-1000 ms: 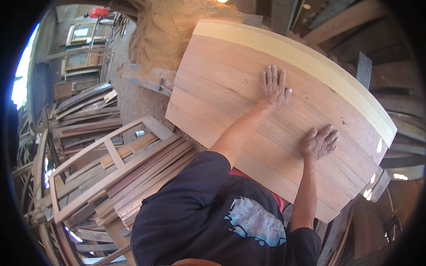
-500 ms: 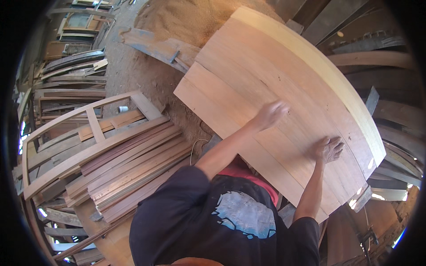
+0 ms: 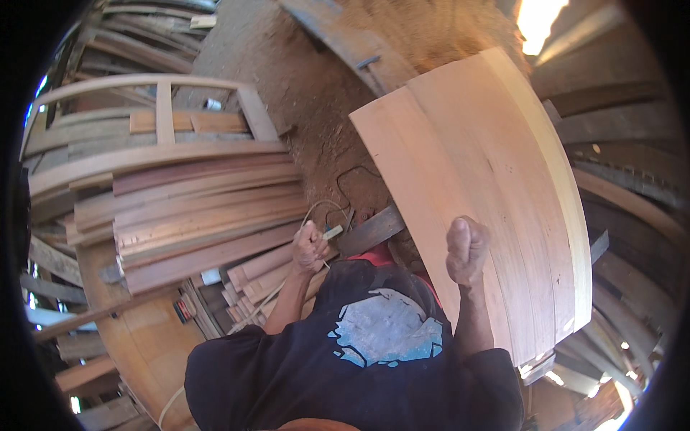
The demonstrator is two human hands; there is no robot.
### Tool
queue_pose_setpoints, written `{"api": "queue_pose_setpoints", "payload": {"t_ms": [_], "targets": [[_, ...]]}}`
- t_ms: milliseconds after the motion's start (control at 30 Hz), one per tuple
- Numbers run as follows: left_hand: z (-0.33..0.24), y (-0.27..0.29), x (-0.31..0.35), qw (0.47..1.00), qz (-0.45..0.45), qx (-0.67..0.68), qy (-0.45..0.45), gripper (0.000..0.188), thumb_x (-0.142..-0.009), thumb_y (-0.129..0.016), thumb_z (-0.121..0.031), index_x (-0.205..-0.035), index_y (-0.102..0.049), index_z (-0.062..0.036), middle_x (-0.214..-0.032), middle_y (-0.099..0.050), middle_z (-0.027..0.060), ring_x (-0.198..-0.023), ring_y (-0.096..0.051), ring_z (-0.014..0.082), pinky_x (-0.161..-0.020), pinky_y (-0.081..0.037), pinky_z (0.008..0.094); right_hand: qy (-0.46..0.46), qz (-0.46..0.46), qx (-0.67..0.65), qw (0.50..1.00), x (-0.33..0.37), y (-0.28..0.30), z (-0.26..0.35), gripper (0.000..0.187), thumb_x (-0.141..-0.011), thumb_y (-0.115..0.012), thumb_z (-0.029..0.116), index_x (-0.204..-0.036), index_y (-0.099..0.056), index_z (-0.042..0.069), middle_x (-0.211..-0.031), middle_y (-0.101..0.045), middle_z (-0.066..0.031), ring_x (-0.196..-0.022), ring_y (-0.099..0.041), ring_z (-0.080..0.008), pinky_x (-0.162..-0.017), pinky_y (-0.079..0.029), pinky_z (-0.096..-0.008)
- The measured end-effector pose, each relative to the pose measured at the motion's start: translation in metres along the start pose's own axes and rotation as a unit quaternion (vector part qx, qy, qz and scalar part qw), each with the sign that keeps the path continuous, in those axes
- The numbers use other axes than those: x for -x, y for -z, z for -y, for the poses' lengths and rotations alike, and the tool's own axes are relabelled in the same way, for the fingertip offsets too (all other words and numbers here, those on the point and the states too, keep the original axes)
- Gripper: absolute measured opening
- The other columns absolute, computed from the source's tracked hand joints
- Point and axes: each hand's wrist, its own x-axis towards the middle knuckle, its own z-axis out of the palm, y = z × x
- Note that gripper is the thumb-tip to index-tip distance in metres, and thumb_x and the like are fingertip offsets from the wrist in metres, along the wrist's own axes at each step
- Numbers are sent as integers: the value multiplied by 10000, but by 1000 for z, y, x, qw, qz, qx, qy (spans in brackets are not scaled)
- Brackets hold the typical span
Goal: The person hammers nails into a wooden frame to secure it, then places several curved wooden planks onto the frame. They align the planks side by side to form a larger curved panel.
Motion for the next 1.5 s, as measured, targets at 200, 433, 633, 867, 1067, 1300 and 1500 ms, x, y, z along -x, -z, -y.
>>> {"api": "queue_pose_setpoints", "payload": {"t_ms": [200, 433, 633, 867, 1067, 1300, 1500], "targets": [[45, 20, -6, 994, -13, 108, -25, 409, -1074, -474, -361, -727, -425, -150, -511, -322, -33, -361, -279, 92, -356, -242, 271, -10, 156, 64, 986, -24, -55, -34, 519, -1082, -481, 301, -641, -325, 75, -556, -313, 23, -525, -298, -68, -463, -240, -310], [89, 65, 15, 989, -147, -2, -8, 368, -1065, -497, -372, -782, -458, -140, -534, -338, -45, -374, -282, 68, -363, -218, 261, 0, 145, 204, 968, -41, -62, -58, 380, -1054, -539, 274, -777, -537, 15, -644, -545, -82, -602, -533, -218, -580, -422, -377], [103, 101, -44, 972, -195, -126, -43, 230, -1008, -598, -334, -1029, -574, -106, -711, -537, -22, -513, -478, 65, -451, -376, 227, -30, 44, 581, 812, -42, -13, -202, 487, -1023, -549, 400, -1388, -526, 79, -1490, -440, -215, -1345, -408, -424, -1094, -336, -576], [170, 207, -58, 927, -288, -208, 121, 253, -1015, -560, -319, -1086, -592, -78, -833, -628, 27, -613, -554, 96, -514, -442, 257, 26, 13, 596, 802, -15, 22, -283, 602, -1024, -436, 548, -1520, -430, 205, -1624, -313, -131, -1428, -324, -421, -1155, -262, -583], [228, 263, -103, 913, -254, -252, 194, 256, -1008, -552, -298, -1097, -588, -61, -875, -655, 100, -659, -595, 152, -555, -463, 304, 16, 33, 598, 801, -25, 12, -267, 646, -1034, -405, 569, -1492, -445, 115, -1564, -386, -185, -1435, -344, -389, -1163, -237, -553], [248, 288, -217, 800, -207, -507, 245, 389, -931, -600, -310, -1163, -584, 2, -1131, -684, 268, -1132, -642, 415, -966, -476, 456, 39, 95, 589, 802, -72, -64, -261, 655, -1045, -420, 539, -1483, -424, 51, -1554, -362, -223, -1427, -319, -410, -1156, -246, -555], [334, 370, -293, 813, -290, -428, 269, 469, -871, -671, -280, -1222, -574, 17, -1163, -664, 282, -1134, -641, 407, -959, -485, 470, 55, 100, 638, 762, -79, -107, -272, 667, -1072, -329, 506, -1463, -407, -28, -1535, -368, -264, -1430, -340, -423, -1169, -253, -543]]}}
